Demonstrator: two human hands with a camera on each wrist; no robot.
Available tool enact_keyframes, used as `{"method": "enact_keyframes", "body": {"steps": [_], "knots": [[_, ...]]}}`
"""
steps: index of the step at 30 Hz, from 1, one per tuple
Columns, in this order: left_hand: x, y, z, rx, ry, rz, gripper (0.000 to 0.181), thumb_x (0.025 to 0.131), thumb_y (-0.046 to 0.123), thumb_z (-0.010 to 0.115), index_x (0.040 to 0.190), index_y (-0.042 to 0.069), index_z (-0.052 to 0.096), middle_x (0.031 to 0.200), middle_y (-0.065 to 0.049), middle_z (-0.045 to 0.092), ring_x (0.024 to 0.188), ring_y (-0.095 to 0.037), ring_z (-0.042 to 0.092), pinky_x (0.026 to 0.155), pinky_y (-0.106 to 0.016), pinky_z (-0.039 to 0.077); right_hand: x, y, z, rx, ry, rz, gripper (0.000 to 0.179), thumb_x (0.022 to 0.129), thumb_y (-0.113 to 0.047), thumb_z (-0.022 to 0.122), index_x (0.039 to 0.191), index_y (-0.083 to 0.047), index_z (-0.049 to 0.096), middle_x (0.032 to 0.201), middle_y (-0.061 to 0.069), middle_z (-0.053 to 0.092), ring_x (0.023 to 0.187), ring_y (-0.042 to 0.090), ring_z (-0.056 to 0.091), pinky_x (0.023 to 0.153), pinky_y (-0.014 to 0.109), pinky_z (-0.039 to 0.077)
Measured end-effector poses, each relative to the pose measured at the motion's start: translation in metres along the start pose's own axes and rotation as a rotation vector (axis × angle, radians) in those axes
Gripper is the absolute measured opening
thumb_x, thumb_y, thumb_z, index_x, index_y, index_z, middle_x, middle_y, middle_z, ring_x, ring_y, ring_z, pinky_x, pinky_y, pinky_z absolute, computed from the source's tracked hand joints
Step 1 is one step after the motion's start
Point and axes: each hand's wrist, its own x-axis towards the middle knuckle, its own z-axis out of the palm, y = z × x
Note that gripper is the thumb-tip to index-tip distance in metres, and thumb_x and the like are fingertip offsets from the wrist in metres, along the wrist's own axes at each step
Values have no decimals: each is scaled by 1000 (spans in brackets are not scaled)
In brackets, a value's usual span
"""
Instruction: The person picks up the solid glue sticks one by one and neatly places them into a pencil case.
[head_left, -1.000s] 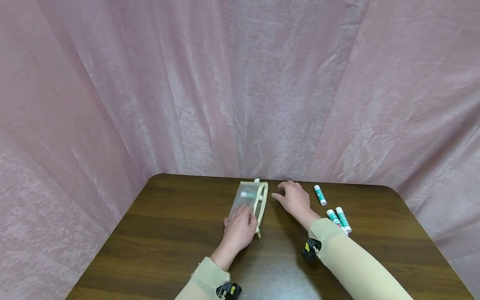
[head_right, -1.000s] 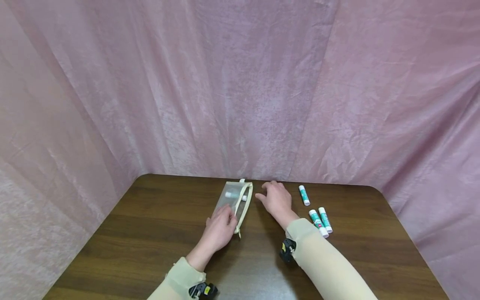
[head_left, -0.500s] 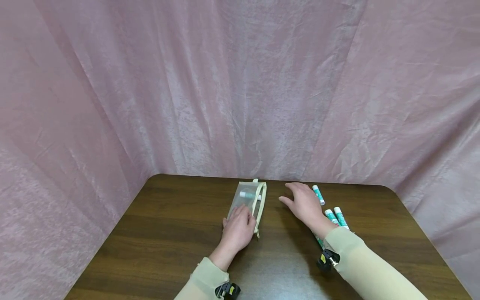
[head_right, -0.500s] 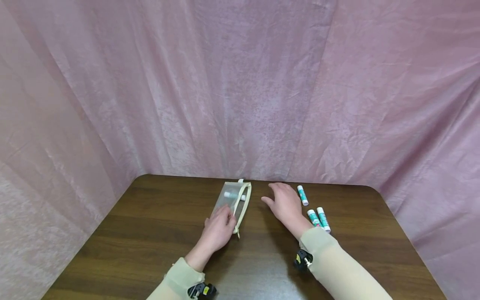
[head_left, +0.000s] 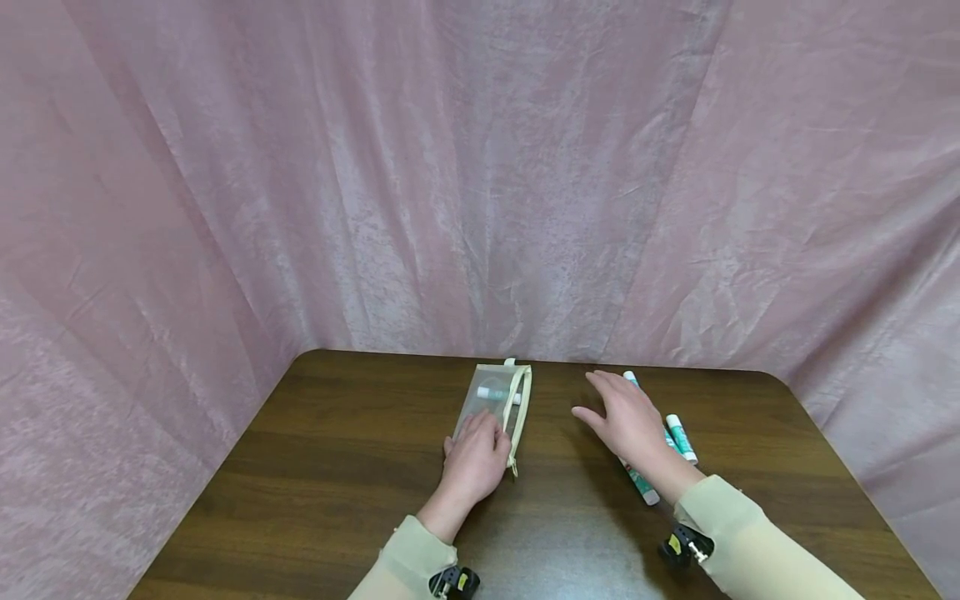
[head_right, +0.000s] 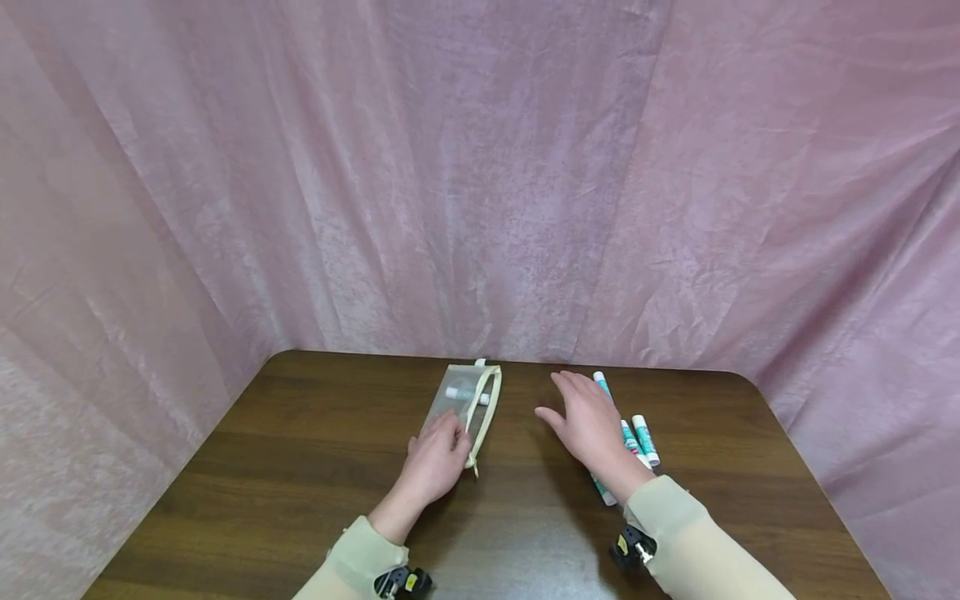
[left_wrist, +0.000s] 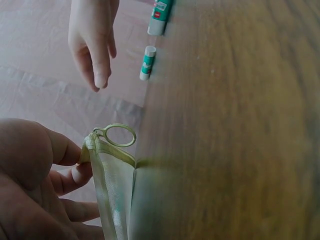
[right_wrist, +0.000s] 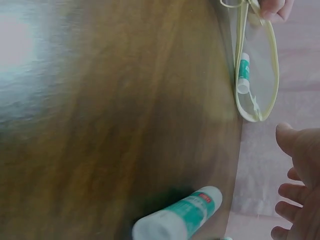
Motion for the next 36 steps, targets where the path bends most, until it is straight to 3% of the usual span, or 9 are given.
{"method": "enact_keyframes", "body": {"steps": [4,18,27,30,34,36], "knots": [[-5,15,-13,-22,-16,-10,21,103,16,58,83,16,53,151,-29,61,147,-58,48,105,-94,27,-10,4,-3,9,-3,-15,71,103,-38,80,157,2,56,158,26,56,149,46,50,124,63,36],[-3,21,-16,43,-64,-46,23,106,14,59,83,17,54,156,-27,59,151,-54,46,110,-91,28,-39,17,-14,-44,28,-64,72,100,-35,83,155,3,56,158,24,58,148,49,50,125,69,30],[-2,19,-15,30,-58,-40,24,106,14,58,83,16,54,155,-28,59,150,-54,46,109,-91,27,-51,21,-19,-55,44,-66,74,100,-39,82,157,1,55,160,20,57,153,43,46,126,69,25],[-1,12,-8,12,-27,-17,22,105,15,57,83,16,53,152,-29,61,148,-56,48,106,-93,28,-56,22,-22,-58,45,-67,74,100,-39,82,157,0,55,160,20,57,153,43,45,126,69,25],[4,-9,12,11,26,4,23,105,22,57,82,21,52,152,-25,62,147,-55,49,104,-94,28,-62,24,-27,-60,37,-54,75,101,-41,81,158,0,54,161,20,56,154,45,43,126,70,25],[4,-4,7,13,-1,-16,24,105,21,58,82,21,52,154,-25,61,149,-55,48,107,-93,26,-65,26,-28,-58,36,-49,75,101,-40,81,158,0,53,161,22,56,154,46,42,126,70,24]]}}
